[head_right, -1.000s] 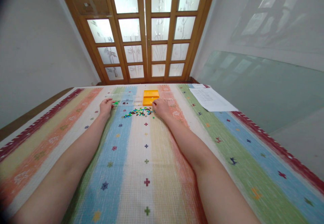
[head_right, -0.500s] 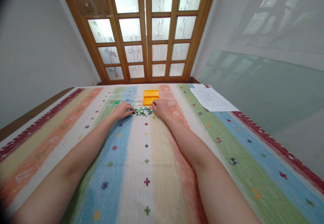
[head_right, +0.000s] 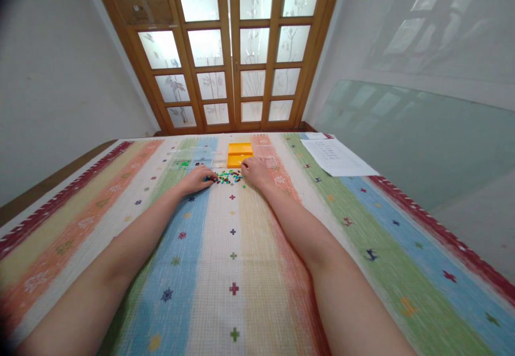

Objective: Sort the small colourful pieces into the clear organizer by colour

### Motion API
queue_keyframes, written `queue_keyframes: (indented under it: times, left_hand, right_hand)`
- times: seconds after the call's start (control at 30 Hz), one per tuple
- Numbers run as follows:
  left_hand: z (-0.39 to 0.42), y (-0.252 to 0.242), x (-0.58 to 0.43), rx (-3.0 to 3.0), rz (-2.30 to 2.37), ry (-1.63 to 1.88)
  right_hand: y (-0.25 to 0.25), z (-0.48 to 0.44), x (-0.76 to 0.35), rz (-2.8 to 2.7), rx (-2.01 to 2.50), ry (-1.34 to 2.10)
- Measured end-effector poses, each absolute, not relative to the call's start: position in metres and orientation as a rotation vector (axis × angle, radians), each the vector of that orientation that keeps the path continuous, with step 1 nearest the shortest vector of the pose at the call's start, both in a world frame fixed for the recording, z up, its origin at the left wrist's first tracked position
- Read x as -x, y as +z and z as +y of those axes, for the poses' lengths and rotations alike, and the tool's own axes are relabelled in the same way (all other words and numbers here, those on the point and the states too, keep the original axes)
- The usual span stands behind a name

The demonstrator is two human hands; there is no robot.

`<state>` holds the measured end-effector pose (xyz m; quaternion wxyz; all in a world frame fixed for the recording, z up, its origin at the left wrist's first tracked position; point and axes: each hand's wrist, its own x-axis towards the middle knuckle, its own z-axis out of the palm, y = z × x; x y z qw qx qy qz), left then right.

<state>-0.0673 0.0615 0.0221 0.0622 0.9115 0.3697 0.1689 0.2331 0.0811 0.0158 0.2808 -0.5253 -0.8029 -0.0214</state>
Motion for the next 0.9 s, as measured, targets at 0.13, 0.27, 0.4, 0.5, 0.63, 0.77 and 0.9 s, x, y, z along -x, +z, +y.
queue_keyframes:
  times: [0.13,0.27,0.4,0.5,0.63,0.77,0.9]
  left_hand:
    - [0.061,0.020,0.065,-2.719,1.113,0.538]
    - [0.059,0.020,0.064,-2.625,1.137,0.698]
    - [0.061,0.022,0.068,-2.469,1.283,0.922]
    - [0.065,0.021,0.072,-2.341,1.379,1.058]
    - [0.073,0.013,0.077,-2.116,1.423,1.256]
    - [0.080,0.004,0.086,-1.873,1.473,1.376]
    - [0.087,0.002,0.096,-1.730,1.549,1.542]
  right_hand:
    - [0.016,0.081,-0.233,-2.157,1.419,-0.062]
    - [0.017,0.081,-0.234,-2.153,1.399,-0.075]
    - [0.017,0.080,-0.234,-2.152,1.406,-0.055]
    - [0.017,0.079,-0.234,-2.149,1.418,-0.043]
    - [0.018,0.078,-0.234,-2.150,1.422,-0.039]
    - [0.018,0.080,-0.234,-2.159,1.430,-0.030]
    - [0.015,0.082,-0.234,-2.156,1.421,-0.034]
